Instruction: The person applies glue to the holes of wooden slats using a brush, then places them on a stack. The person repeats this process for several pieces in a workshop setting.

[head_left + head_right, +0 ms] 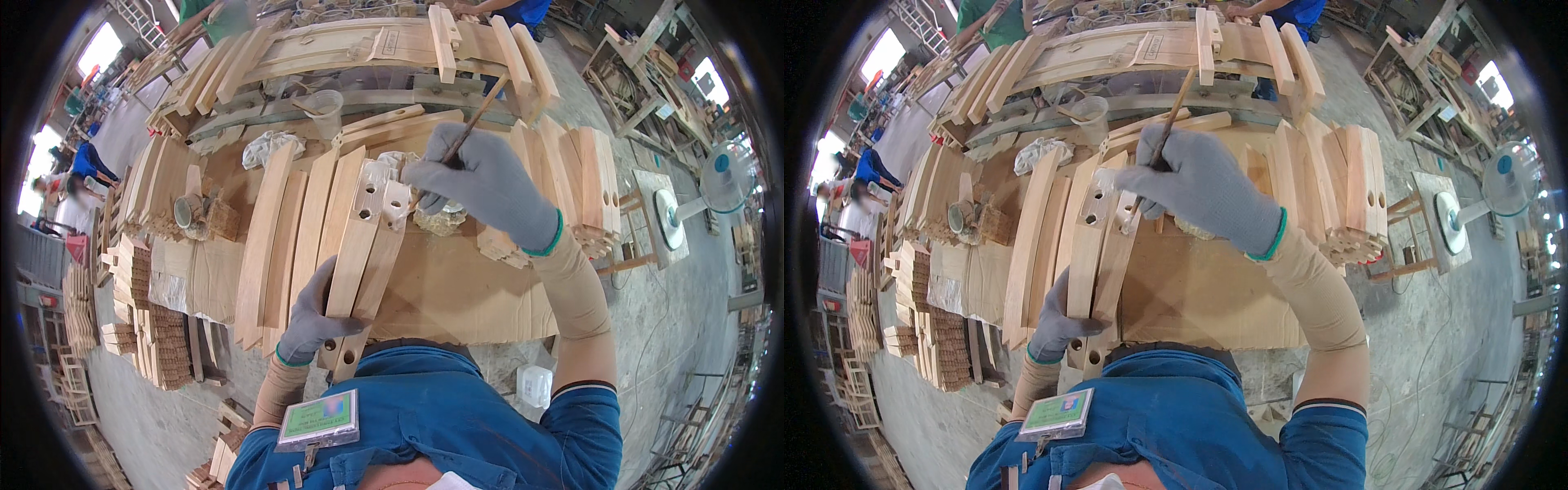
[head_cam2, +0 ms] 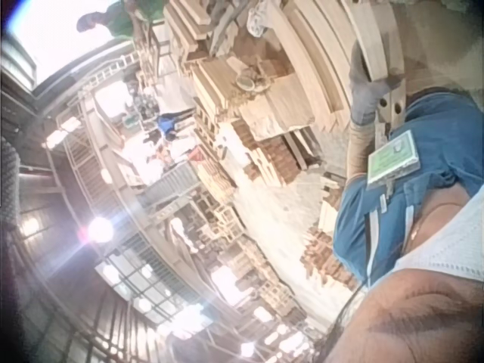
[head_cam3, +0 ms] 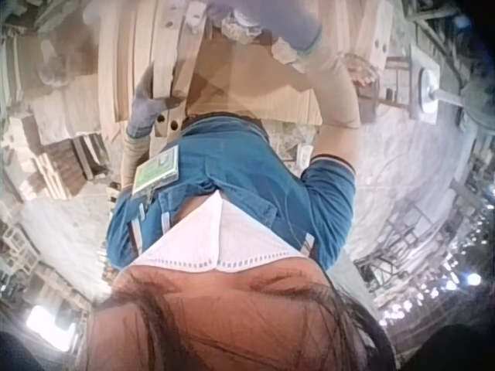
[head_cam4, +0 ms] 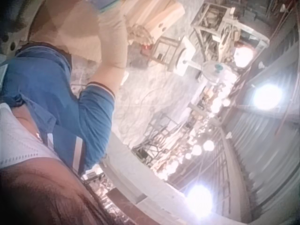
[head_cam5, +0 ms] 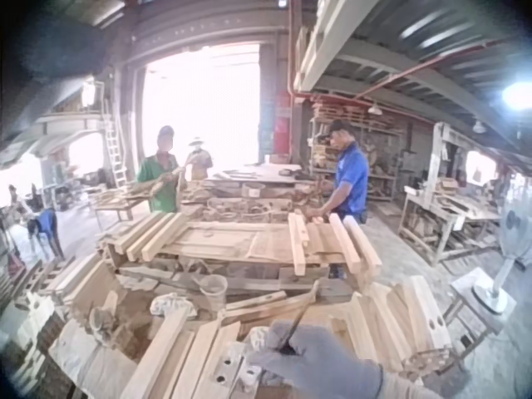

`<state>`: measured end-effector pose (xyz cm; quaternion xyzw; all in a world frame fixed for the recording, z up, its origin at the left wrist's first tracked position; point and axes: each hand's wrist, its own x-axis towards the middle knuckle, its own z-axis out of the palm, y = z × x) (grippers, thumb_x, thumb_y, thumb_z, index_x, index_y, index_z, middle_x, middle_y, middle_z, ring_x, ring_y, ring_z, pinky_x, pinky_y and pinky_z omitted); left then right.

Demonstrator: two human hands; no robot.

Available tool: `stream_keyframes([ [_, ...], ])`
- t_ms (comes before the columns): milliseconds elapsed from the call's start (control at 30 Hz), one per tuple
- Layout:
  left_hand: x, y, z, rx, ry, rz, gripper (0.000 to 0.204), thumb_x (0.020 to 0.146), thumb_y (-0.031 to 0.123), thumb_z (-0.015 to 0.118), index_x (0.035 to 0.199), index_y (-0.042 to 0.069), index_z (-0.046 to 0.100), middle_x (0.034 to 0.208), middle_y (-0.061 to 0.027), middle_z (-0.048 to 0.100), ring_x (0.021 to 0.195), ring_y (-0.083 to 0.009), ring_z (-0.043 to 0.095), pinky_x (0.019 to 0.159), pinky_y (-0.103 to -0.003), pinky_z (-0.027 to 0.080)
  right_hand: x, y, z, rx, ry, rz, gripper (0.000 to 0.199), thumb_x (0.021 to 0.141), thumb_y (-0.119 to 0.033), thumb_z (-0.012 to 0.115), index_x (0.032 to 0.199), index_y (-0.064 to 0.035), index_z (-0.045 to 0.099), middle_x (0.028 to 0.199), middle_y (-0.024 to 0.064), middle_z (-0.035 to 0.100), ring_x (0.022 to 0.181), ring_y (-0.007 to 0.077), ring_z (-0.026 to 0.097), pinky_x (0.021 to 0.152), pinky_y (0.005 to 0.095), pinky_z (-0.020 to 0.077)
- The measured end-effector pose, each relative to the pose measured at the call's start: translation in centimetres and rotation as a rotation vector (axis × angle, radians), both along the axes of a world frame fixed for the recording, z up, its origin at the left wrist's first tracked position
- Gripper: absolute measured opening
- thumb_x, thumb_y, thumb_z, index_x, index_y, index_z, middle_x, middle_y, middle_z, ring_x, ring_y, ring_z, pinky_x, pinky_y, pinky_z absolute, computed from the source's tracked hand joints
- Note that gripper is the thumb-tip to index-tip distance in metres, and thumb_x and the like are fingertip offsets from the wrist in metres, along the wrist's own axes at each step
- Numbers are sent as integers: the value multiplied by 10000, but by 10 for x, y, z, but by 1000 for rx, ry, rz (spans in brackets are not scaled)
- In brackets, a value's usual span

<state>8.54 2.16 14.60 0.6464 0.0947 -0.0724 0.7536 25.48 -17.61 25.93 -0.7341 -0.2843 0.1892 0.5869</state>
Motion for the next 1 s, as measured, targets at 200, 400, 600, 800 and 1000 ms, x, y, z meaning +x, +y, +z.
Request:
stream_keyframes([
  [200, -1, 3, 0, -54, 2, -19, 934, 500, 2, 737, 1357, -26, 367, 1200, -90, 538, 1131, -187, 505, 987, -310, 378, 19, -8, -3, 114, -101, -116, 235, 838, -169, 661, 721, -31, 512, 636, 32, 604, 583, 82, 628, 526, 222, 525],
  [400, -4, 0, -1, -113, 8, -24, 949, 489, -5, 737, 1361, -26, 363, 1195, -86, 540, 1123, -189, 509, 988, -310, 377, 12, 7, -19, -6, -184, -10, 304, 839, -234, 674, 704, -33, 491, 601, 39, 582, 524, 74, 590, 493, 224, 472],
  [600, -1, -2, 4, -35, 10, -3, 931, 485, 0, 737, 1345, -22, 383, 1171, -83, 549, 1100, -190, 522, 977, -308, 387, 6, 2, -4, -104, -263, -92, 304, 827, -245, 684, 721, -26, 500, 583, 44, 575, 517, 83, 588, 489, 223, 459],
  [800, -6, -5, 2, -59, 23, 30, 911, 483, -3, 713, 1338, -14, 397, 1154, -73, 554, 1084, -179, 528, 958, -300, 402, 7, -5, -12, 24, -151, -104, 228, 805, -191, 682, 749, -30, 530, 638, 47, 603, 568, 92, 596, 563, 218, 488],
  [1000, -9, -2, 1, -55, -7, 55, 918, 477, -4, 703, 1342, -10, 394, 1152, -69, 555, 1073, -177, 532, 949, -300, 410, -12, -34, -23, 314, -28, -72, 139, 766, 34, 671, 766, -17, 541, 835, 99, 658, 778, 126, 627, 714, 253, 514],
])
